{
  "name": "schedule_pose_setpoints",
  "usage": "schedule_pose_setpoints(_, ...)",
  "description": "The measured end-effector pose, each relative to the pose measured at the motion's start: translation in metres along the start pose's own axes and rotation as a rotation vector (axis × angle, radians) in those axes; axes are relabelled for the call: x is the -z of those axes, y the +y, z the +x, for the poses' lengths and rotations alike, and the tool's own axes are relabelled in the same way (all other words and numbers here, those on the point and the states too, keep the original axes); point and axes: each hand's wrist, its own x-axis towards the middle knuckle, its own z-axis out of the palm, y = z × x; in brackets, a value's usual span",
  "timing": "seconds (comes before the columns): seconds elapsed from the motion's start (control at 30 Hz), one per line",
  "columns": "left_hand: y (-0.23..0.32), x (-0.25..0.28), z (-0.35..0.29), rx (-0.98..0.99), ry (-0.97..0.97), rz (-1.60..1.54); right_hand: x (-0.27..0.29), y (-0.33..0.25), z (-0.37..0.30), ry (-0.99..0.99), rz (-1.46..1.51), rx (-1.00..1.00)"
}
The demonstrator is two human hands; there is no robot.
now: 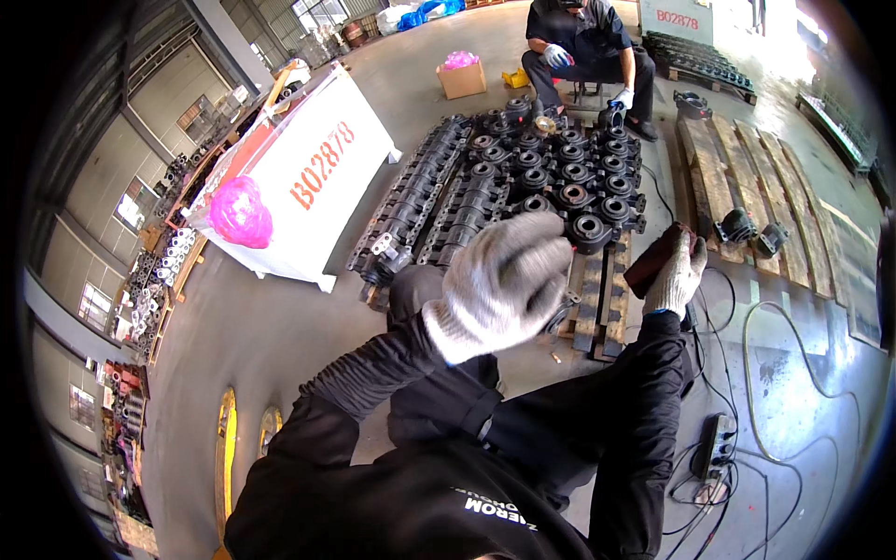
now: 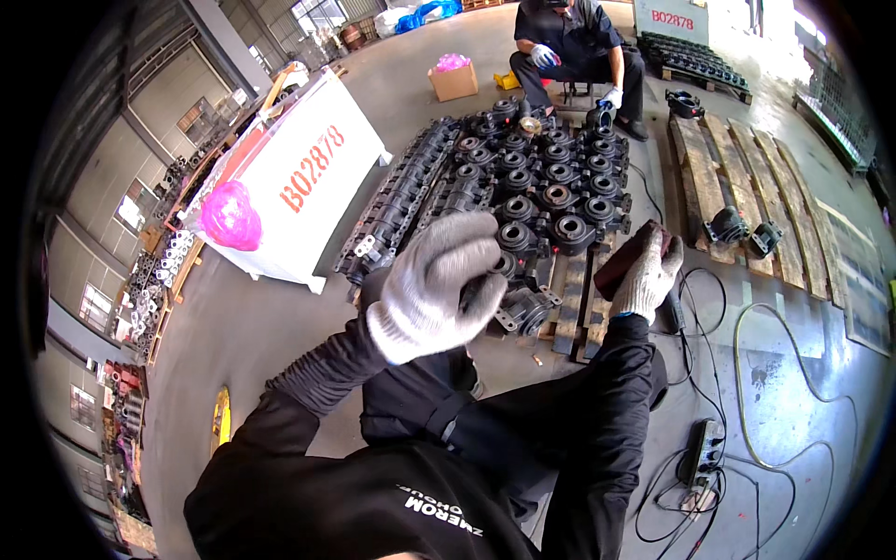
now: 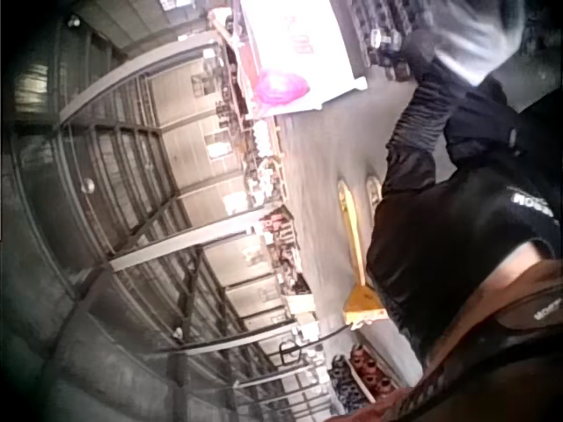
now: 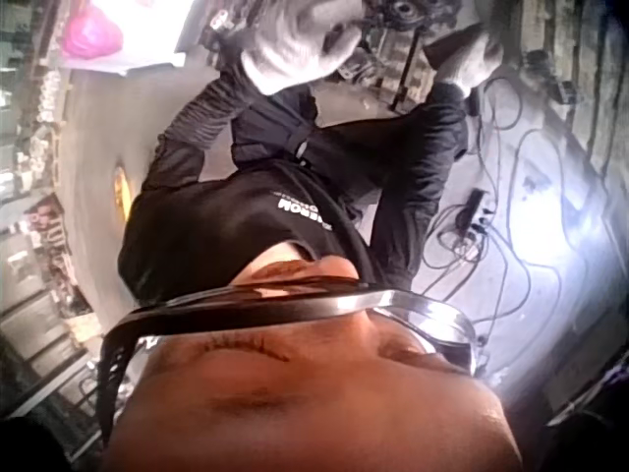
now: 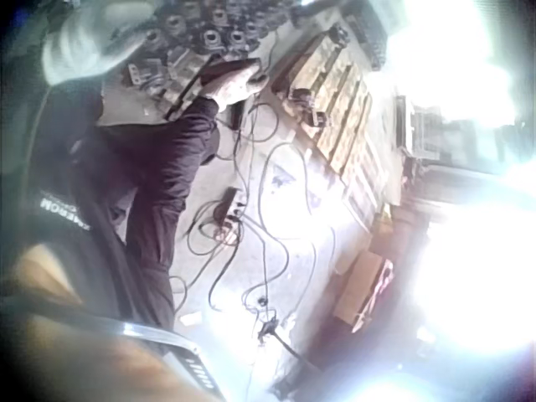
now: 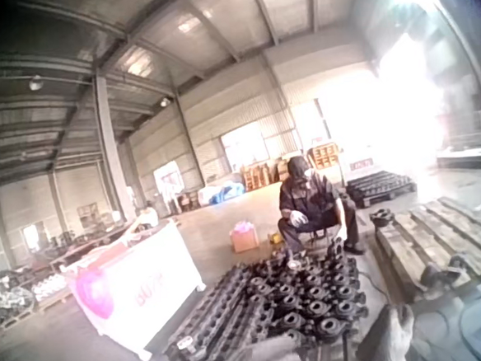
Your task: The person cleans a series of black metal mechanical parts using a red abrasive pad. They pick up each part from a wooden pallet, wipe the exterior and interior surfaces, and place the cleaned part on a separate section of the pallet. The process is repeated for multiple units in a repetitive sequence.
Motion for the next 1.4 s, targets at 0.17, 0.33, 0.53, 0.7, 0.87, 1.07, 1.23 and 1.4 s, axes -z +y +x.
schedule_pose_setpoints(0.17,0.051,0.036,0.056,-0.244,0.155,-0.092,0.016,-0.004,-0.001,-0.067,0.036,-0.112)
schedule_pose_setpoints(0.33,0.080,0.050,0.068,-0.330,0.401,-0.154,0.043,-0.002,0.010,-0.036,-0.089,-0.074)
schedule_pose_setpoints(0.53,0.111,0.073,0.072,-0.374,0.395,-0.146,0.058,0.024,0.033,-0.071,0.082,-0.137)
schedule_pose_setpoints(0.7,0.112,0.084,0.062,-0.351,0.357,-0.138,0.062,-0.013,0.007,-0.097,-0.018,-0.063)
schedule_pose_setpoints(0.87,0.108,0.103,0.058,-0.306,0.219,-0.046,0.053,-0.017,-0.004,-0.051,-0.022,-0.087)
schedule_pose_setpoints(1.07,0.085,0.110,0.041,0.060,-0.365,0.450,0.055,-0.027,-0.003,-0.114,0.053,-0.071)
schedule_pose_setpoints(1.23,-0.009,0.042,0.039,0.143,-0.153,-0.102,0.059,-0.052,-0.016,-0.034,-0.014,0.059)
schedule_pose_setpoints(1.4,-0.051,-0.056,0.021,0.219,-0.348,-0.199,0.055,-0.052,-0.026,0.064,0.118,-0.052)
